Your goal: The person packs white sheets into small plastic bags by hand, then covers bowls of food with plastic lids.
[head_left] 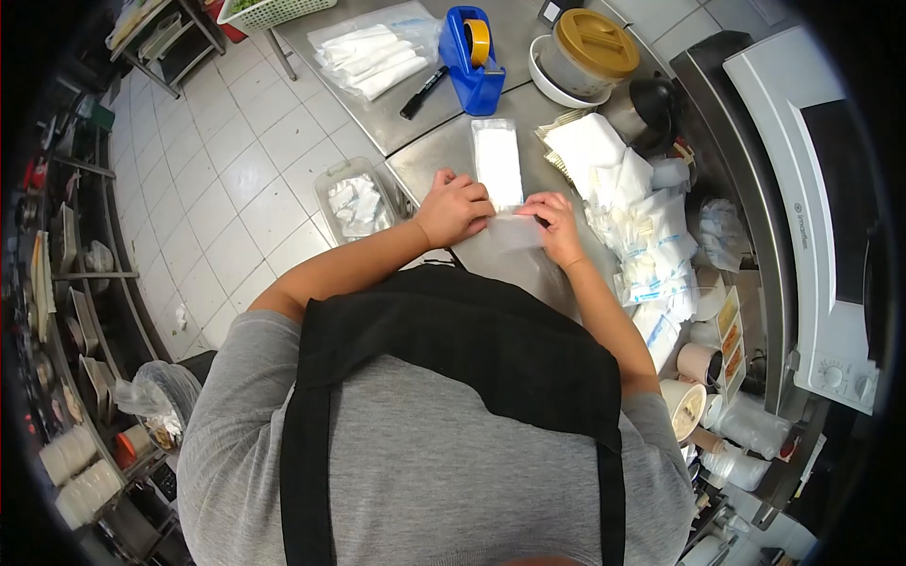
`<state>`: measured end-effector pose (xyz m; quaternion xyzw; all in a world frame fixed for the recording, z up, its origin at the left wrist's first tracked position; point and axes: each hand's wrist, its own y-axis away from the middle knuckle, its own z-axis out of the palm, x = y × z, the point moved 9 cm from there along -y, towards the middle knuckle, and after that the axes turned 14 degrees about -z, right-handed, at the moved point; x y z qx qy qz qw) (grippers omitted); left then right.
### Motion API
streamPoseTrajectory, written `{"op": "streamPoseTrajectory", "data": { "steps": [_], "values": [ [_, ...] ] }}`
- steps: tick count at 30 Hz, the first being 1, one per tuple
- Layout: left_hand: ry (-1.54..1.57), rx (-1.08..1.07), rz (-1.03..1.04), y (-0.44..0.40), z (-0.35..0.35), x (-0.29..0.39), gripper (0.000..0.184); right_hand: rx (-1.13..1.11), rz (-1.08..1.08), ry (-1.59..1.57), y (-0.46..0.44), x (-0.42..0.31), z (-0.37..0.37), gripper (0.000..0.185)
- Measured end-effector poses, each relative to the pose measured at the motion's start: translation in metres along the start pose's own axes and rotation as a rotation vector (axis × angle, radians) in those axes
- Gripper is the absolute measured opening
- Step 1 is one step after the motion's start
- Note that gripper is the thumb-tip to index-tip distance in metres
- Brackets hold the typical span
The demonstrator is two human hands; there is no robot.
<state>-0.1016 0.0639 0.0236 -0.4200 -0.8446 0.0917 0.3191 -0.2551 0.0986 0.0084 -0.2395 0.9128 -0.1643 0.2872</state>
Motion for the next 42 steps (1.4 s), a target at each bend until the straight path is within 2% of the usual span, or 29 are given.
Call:
{"op": "streamPoseTrajectory", "data": {
  "steps": [4,8,13,17,23,26,29,32,34,38,40,42],
  "values": [
    [0.044,0.007,-0.079,-0.001,0.000,-0.009,0.012,-0.026,0.120,-0.016,-0.004,0.014,0.004,0.011],
    [0.094,-0.038,-0.365,-0.007,0.012,-0.027,0.014,0.029,0.325,-0.013,-0.009,0.022,0.004,0.024],
    [0.118,-0.126,-0.669,-0.020,0.018,-0.051,0.019,0.051,0.461,0.010,-0.021,0.022,0.006,0.030],
    [0.093,-0.186,-0.708,-0.027,0.022,-0.054,0.019,0.027,0.585,0.048,-0.023,0.032,0.007,0.032],
    [0.032,-0.259,-0.714,-0.034,0.032,-0.064,0.019,0.081,0.630,-0.055,-0.030,0.053,0.010,0.023],
    [0.032,-0.240,-0.704,-0.033,0.037,-0.067,0.019,0.181,0.618,-0.232,-0.035,0.060,0.013,0.017],
    [0.100,-0.208,-0.686,-0.030,0.037,-0.071,0.018,0.277,0.507,-0.513,-0.042,0.065,0.023,0.016],
    [0.168,-0.172,-0.663,-0.029,0.033,-0.072,0.018,0.264,0.435,-0.602,-0.049,0.070,0.029,0.014],
    [0.207,-0.153,-0.645,-0.027,0.029,-0.070,0.017,0.164,0.508,-0.599,-0.057,0.065,0.028,0.013],
    [0.318,-0.200,-0.701,-0.022,0.025,-0.074,0.022,-0.003,0.598,-0.438,-0.062,0.068,0.039,0.012],
    [0.278,-0.181,-0.728,-0.019,0.018,-0.075,0.026,0.037,0.613,-0.502,-0.060,0.069,0.043,0.012],
    [0.377,-0.097,-0.779,-0.014,0.002,-0.082,0.039,0.103,0.643,-0.628,-0.058,0.063,0.045,0.012]
  ]
}}
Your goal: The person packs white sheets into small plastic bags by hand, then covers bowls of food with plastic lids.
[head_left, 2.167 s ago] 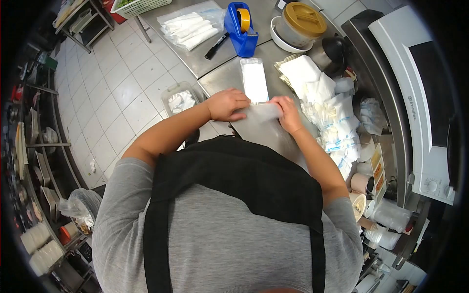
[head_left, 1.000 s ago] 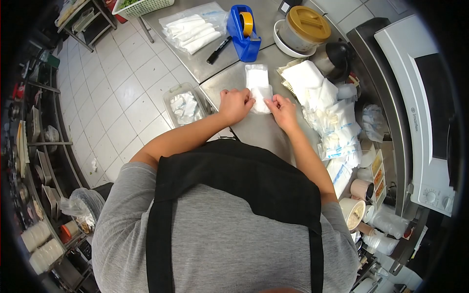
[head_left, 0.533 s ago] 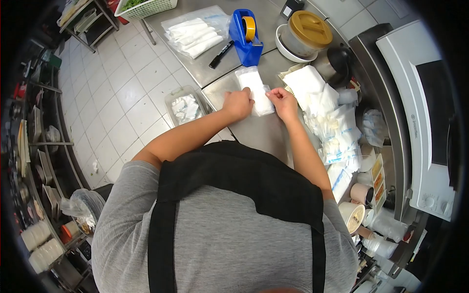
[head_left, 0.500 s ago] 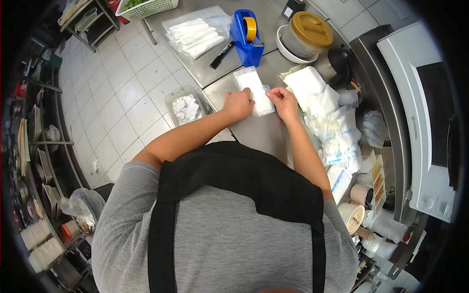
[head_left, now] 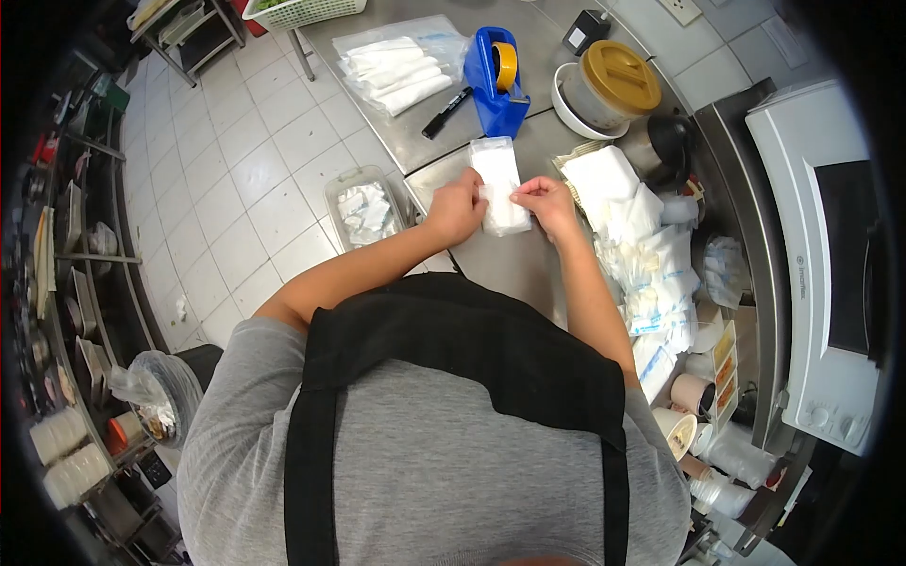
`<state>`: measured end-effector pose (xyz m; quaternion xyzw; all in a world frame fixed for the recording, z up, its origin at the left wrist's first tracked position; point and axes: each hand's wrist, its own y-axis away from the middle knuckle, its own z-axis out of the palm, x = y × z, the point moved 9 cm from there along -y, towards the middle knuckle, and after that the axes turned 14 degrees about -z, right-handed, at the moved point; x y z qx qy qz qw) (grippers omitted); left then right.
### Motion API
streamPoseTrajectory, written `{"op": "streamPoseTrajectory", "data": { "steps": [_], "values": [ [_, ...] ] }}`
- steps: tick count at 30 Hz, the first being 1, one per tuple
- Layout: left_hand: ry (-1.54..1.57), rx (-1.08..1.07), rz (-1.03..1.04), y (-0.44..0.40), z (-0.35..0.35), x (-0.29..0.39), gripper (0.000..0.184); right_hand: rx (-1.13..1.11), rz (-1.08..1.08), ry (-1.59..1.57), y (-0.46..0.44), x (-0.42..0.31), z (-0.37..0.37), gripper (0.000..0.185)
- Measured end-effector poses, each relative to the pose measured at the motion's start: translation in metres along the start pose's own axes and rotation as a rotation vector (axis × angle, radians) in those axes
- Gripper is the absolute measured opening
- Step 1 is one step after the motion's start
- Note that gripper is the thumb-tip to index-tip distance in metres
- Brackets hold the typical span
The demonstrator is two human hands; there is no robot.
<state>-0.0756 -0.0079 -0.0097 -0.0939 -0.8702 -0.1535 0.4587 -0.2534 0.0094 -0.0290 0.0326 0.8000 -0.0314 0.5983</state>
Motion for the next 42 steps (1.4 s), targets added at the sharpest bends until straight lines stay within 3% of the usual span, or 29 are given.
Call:
{"op": "streamPoseTrajectory", "data": {
  "steps": [4,7,11,16,28,34,42],
  "values": [
    [0.445,-0.012,-0.031,0.001,-0.017,-0.005,0.075,0.067,-0.007,-0.351,0.016,-0.018,0.011,0.014],
    [1.156,-0.463,-0.317,0.010,-0.001,0.004,0.087,0.063,-0.067,-0.469,0.022,-0.028,0.019,0.014],
    [1.129,-0.496,-0.206,0.004,-0.007,0.015,0.085,0.061,-0.151,-0.465,0.026,-0.050,0.025,0.013],
    [1.139,-0.465,-0.155,-0.003,-0.012,0.016,0.086,0.119,-0.104,-0.452,0.024,-0.043,0.021,0.012],
    [1.046,-0.369,-0.188,-0.020,-0.025,0.005,0.047,0.208,-0.193,-0.398,0.006,-0.063,0.033,0.012],
    [1.136,-0.305,-0.392,-0.031,-0.038,-0.012,0.026,0.188,-0.237,-0.289,-0.007,-0.072,0.047,0.011],
    [1.059,-0.286,-0.398,-0.035,-0.053,-0.019,0.024,0.252,-0.230,-0.278,-0.019,-0.072,0.052,0.014]
  ]
}}
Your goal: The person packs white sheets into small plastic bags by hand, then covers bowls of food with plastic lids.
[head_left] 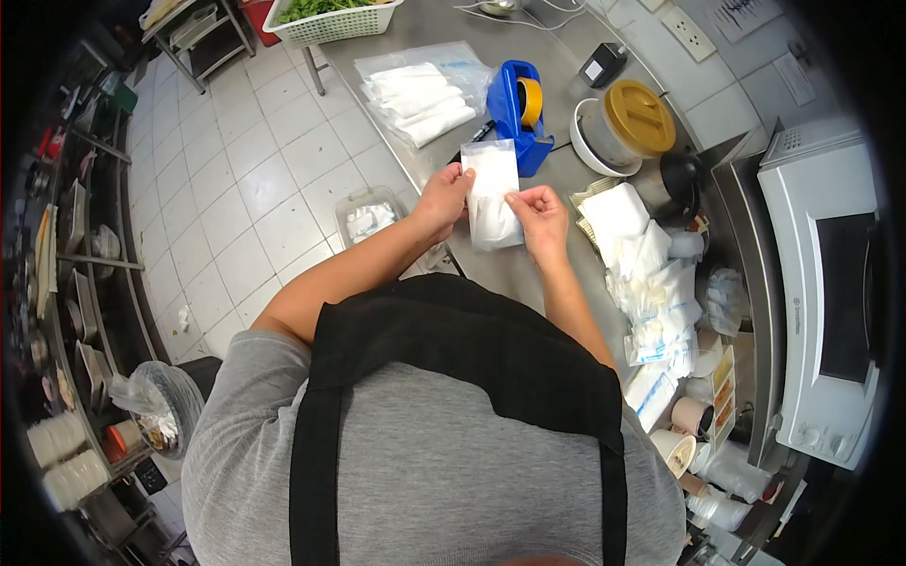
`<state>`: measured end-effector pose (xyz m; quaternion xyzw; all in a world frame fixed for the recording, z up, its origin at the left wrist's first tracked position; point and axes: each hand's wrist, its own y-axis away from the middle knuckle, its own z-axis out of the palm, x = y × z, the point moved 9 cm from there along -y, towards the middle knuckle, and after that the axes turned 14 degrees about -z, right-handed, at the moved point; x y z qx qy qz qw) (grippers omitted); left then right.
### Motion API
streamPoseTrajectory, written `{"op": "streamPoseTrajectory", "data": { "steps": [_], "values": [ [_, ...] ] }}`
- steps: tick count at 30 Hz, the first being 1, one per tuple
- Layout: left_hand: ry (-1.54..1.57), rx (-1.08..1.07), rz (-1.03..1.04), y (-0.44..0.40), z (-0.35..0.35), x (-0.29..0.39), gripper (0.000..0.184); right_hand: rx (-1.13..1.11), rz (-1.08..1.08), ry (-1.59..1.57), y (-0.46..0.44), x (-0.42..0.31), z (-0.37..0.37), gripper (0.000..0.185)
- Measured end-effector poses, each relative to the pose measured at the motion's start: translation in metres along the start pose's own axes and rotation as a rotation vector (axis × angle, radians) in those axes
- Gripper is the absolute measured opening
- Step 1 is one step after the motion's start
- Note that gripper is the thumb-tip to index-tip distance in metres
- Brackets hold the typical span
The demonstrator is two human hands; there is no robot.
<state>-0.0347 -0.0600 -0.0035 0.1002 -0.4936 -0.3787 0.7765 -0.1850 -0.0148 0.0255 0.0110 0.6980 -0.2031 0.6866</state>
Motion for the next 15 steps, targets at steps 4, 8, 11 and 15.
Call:
{"op": "streamPoseTrajectory", "data": {
  "steps": [4,8,11,15],
  "values": [
    [-0.138,0.030,0.016,0.020,0.010,0.013,0.036,0.057,-0.020,0.008,-0.003,-0.002,0.000,0.016],
    [-0.142,-0.098,0.164,0.010,0.008,0.008,0.046,0.059,-0.051,0.014,-0.005,-0.011,0.005,0.020],
    [-0.007,-0.124,0.081,-0.003,-0.005,0.002,0.044,0.049,0.087,-0.109,-0.010,-0.001,0.006,0.025],
    [0.059,-0.052,0.096,-0.001,-0.027,0.013,0.038,0.061,-0.031,-0.012,-0.058,-0.004,-0.027,0.026]
  ]
}}
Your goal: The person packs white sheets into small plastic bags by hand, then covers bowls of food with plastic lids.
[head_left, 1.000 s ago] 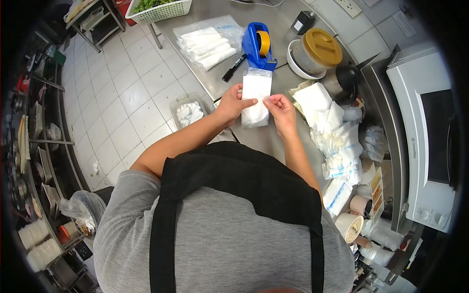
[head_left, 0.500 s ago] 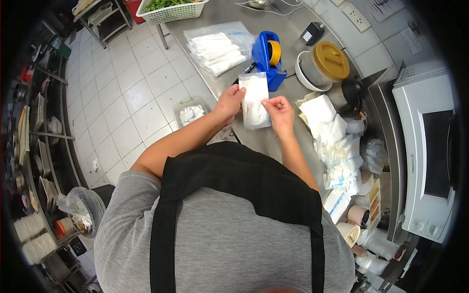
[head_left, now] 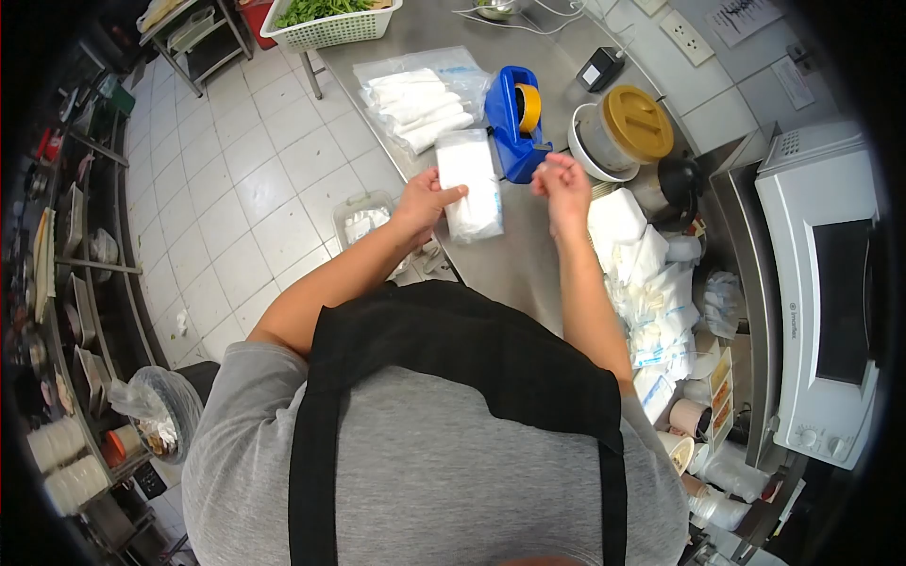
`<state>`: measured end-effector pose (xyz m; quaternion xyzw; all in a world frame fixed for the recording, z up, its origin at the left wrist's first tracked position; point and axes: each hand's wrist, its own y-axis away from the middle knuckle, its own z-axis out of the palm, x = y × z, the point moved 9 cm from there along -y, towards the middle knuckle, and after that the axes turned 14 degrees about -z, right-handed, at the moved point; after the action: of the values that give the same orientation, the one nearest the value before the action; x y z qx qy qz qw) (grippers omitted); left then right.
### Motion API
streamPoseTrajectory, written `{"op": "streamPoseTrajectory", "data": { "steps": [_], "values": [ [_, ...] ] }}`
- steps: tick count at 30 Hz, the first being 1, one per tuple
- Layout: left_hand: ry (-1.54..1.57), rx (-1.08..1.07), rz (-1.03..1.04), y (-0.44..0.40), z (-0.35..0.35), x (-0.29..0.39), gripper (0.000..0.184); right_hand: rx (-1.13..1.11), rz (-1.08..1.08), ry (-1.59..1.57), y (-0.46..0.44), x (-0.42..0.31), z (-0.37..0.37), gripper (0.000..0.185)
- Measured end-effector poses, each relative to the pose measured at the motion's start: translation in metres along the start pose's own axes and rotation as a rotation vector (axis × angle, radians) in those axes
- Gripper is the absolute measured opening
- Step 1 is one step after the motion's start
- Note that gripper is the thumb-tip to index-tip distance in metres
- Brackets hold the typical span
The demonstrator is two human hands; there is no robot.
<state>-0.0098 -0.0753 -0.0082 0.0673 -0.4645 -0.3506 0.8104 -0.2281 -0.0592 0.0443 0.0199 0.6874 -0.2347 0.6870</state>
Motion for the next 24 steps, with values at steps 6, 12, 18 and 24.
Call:
{"op": "streamPoseTrajectory", "data": {
  "steps": [6,12,18,24],
  "values": [
    [-0.046,0.126,0.096,0.007,-0.026,0.026,0.034,-0.146,0.470,0.495,-0.058,0.014,-0.003,0.039],
    [-0.034,0.136,0.139,0.013,-0.028,0.038,0.034,-0.207,0.484,0.299,-0.064,0.023,-0.002,0.027],
    [-0.055,0.150,0.075,0.010,-0.025,0.035,0.035,-0.110,0.395,-0.045,-0.016,0.002,-0.011,0.026],
    [-0.036,0.144,0.092,0.014,-0.015,0.038,0.035,-0.069,0.459,0.024,0.011,0.031,-0.015,0.022]
  ]
}}
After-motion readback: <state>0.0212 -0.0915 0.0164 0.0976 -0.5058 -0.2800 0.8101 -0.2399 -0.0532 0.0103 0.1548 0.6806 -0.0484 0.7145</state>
